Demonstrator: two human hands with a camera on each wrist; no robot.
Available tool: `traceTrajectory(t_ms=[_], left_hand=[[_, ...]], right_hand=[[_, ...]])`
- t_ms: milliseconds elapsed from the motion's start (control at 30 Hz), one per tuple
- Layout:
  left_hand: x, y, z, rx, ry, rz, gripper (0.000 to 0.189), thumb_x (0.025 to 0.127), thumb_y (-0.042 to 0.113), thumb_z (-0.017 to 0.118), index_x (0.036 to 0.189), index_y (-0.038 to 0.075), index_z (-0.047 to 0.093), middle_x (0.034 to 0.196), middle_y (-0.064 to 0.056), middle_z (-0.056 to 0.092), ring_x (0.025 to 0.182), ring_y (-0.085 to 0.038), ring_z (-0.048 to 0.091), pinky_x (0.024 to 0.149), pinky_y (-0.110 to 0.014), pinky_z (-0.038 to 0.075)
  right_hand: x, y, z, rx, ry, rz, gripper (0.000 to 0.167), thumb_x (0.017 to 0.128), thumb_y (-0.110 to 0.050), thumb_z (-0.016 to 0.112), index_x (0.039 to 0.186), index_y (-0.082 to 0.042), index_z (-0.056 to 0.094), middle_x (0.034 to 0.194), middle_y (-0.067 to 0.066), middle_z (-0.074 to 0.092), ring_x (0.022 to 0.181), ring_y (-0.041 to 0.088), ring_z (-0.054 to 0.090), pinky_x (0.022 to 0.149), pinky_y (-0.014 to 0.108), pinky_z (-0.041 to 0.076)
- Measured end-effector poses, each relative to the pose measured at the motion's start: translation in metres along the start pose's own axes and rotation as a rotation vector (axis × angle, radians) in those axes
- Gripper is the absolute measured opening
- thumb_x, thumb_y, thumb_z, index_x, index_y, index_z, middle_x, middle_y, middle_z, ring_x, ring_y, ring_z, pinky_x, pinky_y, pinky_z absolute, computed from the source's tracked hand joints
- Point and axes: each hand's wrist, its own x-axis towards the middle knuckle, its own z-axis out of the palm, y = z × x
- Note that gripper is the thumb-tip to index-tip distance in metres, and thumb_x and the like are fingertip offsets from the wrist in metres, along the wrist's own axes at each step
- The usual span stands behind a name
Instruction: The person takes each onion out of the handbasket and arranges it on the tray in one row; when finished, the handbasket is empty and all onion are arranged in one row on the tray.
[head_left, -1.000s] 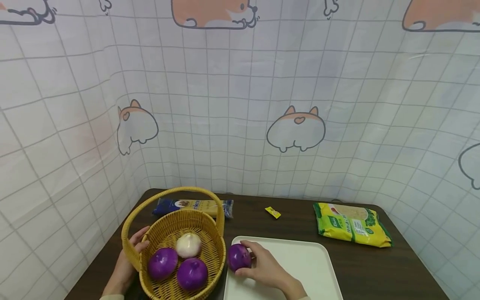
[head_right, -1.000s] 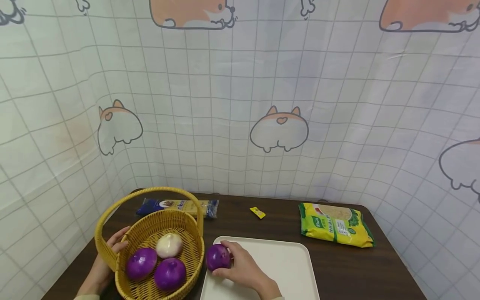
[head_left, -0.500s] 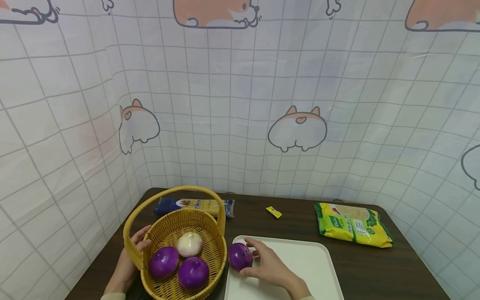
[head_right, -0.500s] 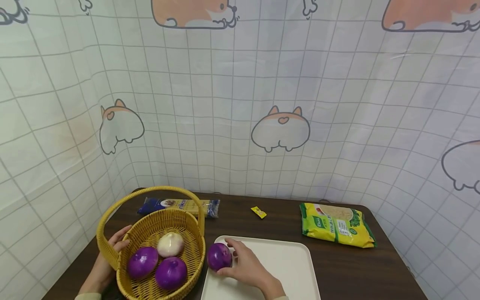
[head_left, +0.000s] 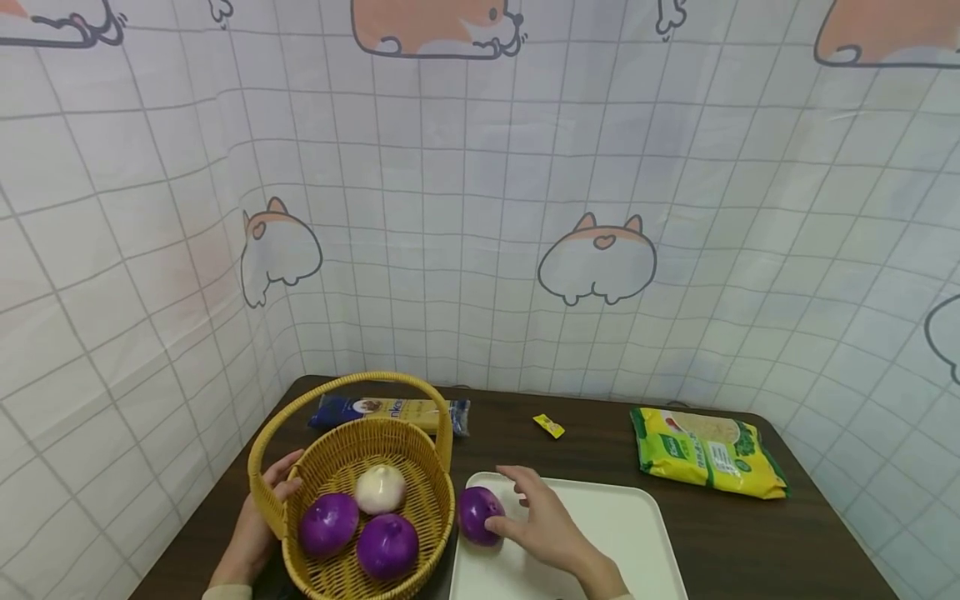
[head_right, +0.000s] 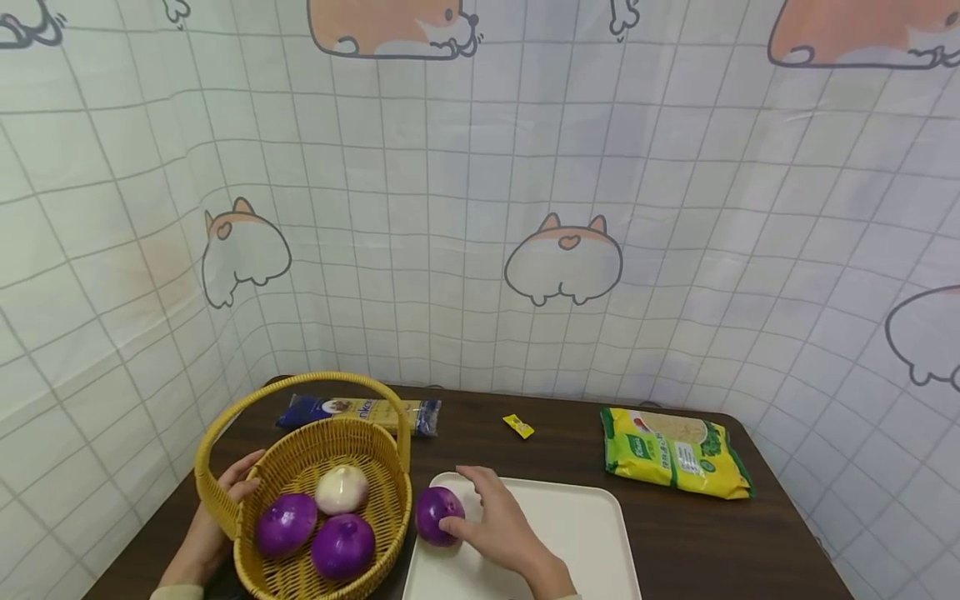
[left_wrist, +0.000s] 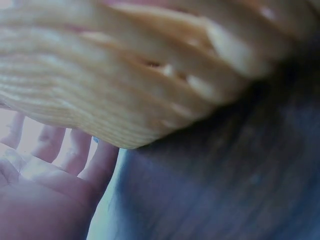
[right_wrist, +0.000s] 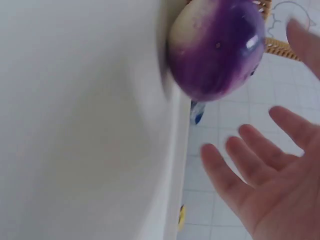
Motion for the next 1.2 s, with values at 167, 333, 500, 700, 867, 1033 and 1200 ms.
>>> traceTrajectory(t_ms=[167,333,500,700,867,1033,1200], left_hand=[[0.002,-0.002,-0.001,0.041,0.012,-0.023,0.056,0.103,0.029,0.047,0.152,0.009,0.03,0.15,-0.014,0.032,0.107,0.005,0.052,0.086,-0.017,0.046],[0.004,-0.004,-0.003,0.055,0.019,-0.071,0.059,0.103,0.032,0.048,0.154,0.01,0.028,0.153,-0.017,0.029,0.104,0.007,0.052,0.084,-0.017,0.046],[0.007,-0.006,-0.005,0.051,0.007,-0.133,0.06,0.103,0.034,0.046,0.155,0.011,0.025,0.156,-0.017,0.027,0.103,0.006,0.052,0.084,-0.018,0.046],[0.008,-0.008,-0.005,0.037,0.004,-0.153,0.061,0.103,0.032,0.045,0.155,0.01,0.024,0.156,-0.016,0.027,0.104,0.005,0.053,0.086,-0.019,0.047],[0.007,-0.01,-0.005,0.046,0.004,-0.132,0.059,0.104,0.032,0.044,0.154,0.009,0.025,0.154,-0.016,0.028,0.101,0.006,0.054,0.084,-0.019,0.048],[0.007,-0.012,-0.006,0.041,-0.012,-0.125,0.06,0.104,0.034,0.044,0.155,0.01,0.024,0.155,-0.017,0.027,0.102,0.007,0.053,0.084,-0.019,0.047],[0.01,-0.014,-0.006,0.049,-0.014,-0.14,0.061,0.104,0.035,0.043,0.155,0.009,0.022,0.156,-0.018,0.026,0.102,0.006,0.052,0.084,-0.018,0.047]], right_hand=[[0.002,-0.012,0.003,0.004,0.117,-0.069,0.054,0.086,-0.031,0.075,0.134,-0.015,0.056,0.133,0.003,0.053,0.119,0.031,0.052,0.092,0.049,0.049],[0.001,-0.03,0.009,0.023,0.153,-0.099,0.046,0.086,-0.03,0.075,0.129,-0.022,0.059,0.129,-0.007,0.053,0.122,0.022,0.052,0.094,0.051,0.046],[0.0,-0.05,0.017,0.048,0.121,-0.14,0.042,0.086,-0.023,0.075,0.126,-0.022,0.062,0.13,-0.006,0.053,0.122,0.017,0.052,0.099,0.045,0.046],[-0.002,-0.062,0.036,0.059,0.073,-0.25,0.035,0.09,-0.022,0.071,0.124,-0.023,0.062,0.127,-0.006,0.054,0.116,0.012,0.053,0.094,0.032,0.049],[-0.003,-0.064,0.057,-0.021,0.071,-0.387,0.034,0.091,-0.021,0.07,0.124,-0.02,0.062,0.126,-0.002,0.055,0.114,0.012,0.053,0.092,0.032,0.049],[0.0,-0.069,0.069,-0.064,0.01,-0.376,0.034,0.091,-0.021,0.07,0.124,-0.017,0.063,0.126,-0.001,0.056,0.116,0.01,0.053,0.097,0.034,0.047],[0.009,-0.081,0.077,-0.215,-0.079,-0.286,0.036,0.092,-0.03,0.068,0.126,-0.022,0.063,0.128,-0.009,0.053,0.119,0.007,0.049,0.099,0.032,0.046]])
